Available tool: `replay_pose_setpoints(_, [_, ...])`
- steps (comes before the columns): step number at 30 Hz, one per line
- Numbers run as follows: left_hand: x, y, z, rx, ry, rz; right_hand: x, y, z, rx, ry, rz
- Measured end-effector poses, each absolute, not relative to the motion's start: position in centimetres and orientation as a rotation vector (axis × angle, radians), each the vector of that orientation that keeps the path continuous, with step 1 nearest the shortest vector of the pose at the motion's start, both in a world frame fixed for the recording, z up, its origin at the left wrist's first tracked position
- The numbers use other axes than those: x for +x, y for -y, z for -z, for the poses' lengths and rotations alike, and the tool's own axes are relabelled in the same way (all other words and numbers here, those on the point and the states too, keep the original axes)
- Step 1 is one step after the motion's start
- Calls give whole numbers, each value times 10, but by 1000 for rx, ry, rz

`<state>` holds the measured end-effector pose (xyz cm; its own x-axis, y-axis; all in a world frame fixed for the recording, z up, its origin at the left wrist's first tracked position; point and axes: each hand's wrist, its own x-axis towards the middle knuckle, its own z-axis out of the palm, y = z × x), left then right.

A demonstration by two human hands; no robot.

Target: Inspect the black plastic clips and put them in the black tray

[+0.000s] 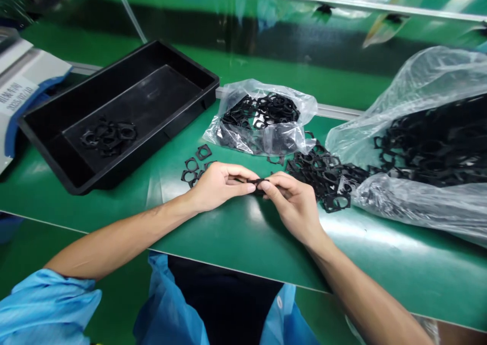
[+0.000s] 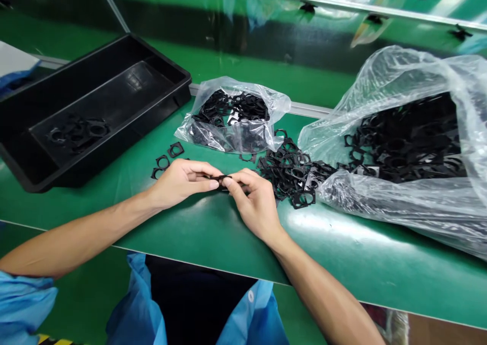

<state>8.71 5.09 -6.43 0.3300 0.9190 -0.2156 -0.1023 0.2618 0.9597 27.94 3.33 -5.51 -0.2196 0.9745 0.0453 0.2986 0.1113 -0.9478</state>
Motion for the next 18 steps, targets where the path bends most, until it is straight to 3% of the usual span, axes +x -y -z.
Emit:
replay_pose_setpoints(10, [86, -50, 64, 1077, -952, -930, 278, -32, 50, -1293, 1590, -1126])
replay_pose_setpoints(18, [84, -56, 66, 851, -763, -865, 276, -34, 40, -1173, 1402, -1433])
